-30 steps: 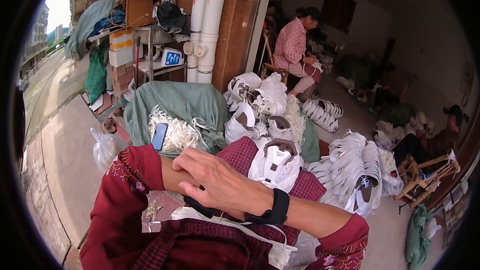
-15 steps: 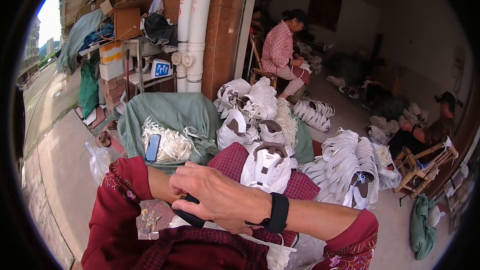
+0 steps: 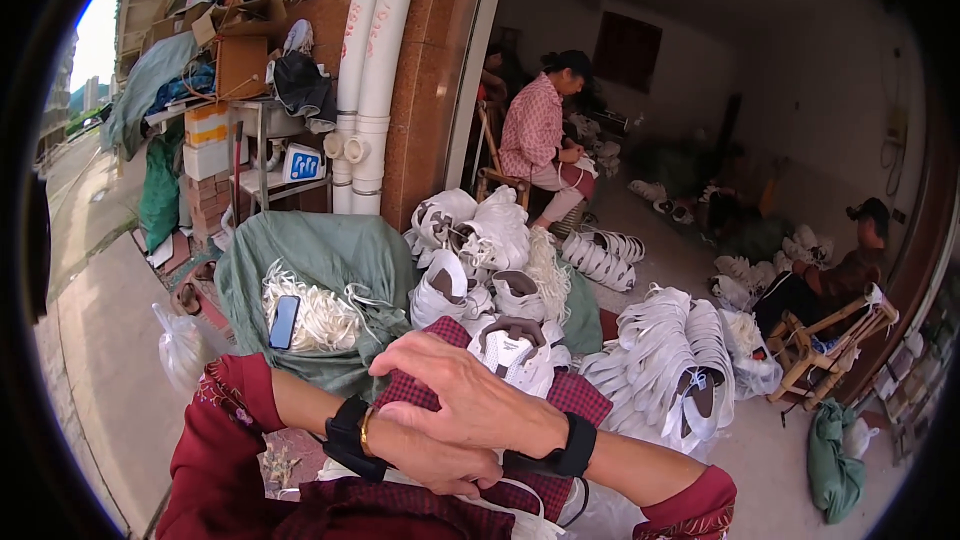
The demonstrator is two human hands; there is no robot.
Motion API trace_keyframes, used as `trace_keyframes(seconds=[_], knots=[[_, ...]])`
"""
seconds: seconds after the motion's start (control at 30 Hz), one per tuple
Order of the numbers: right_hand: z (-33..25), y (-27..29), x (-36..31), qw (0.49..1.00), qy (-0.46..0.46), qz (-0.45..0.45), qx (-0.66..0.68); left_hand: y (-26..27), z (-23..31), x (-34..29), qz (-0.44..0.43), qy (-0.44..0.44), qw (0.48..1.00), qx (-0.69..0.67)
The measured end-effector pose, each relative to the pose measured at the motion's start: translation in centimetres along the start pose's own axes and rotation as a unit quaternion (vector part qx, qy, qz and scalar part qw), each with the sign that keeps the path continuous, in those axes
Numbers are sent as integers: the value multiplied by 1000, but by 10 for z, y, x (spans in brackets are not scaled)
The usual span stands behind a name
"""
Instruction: The person is lacing a white athletic shoe while sitting among many other shoe components.
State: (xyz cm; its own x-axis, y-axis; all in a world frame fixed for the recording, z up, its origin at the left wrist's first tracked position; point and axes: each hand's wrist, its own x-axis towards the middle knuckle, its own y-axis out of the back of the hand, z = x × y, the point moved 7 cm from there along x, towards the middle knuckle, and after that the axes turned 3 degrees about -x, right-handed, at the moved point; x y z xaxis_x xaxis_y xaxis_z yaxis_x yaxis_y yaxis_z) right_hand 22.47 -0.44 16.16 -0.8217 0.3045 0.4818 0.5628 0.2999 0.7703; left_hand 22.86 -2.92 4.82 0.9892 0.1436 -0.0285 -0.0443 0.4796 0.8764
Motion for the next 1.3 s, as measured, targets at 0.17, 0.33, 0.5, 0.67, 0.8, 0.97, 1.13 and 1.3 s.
trace_keyframes(seconds=[0.17, 0.33, 0.5, 0.67, 0.8, 0.97, 1.13, 1.3], knots=[[77, 58, -79, 945, -255, 143, -151, 57, -51, -51, 292, 83, 952, -30], [116, 23, -127, 929, -262, 104, -238, 82, -105, -59, 474, 69, 877, 28], [133, 19, -140, 935, -269, 94, -213, 56, -141, -25, 415, 107, 904, 10], [137, 21, -143, 932, -292, 98, -194, 52, -144, -24, 421, 130, 897, 16], [134, 13, -143, 930, -265, 119, -226, 52, -135, -28, 434, 116, 891, 63], [134, 12, -145, 929, -259, 148, -219, 51, -136, -26, 444, 107, 887, 64], [131, 13, -139, 930, -258, 144, -219, 51, -134, -29, 463, 102, 877, 76], [135, 10, -142, 930, -251, 149, -224, 49, -138, -29, 452, 116, 883, 61]])
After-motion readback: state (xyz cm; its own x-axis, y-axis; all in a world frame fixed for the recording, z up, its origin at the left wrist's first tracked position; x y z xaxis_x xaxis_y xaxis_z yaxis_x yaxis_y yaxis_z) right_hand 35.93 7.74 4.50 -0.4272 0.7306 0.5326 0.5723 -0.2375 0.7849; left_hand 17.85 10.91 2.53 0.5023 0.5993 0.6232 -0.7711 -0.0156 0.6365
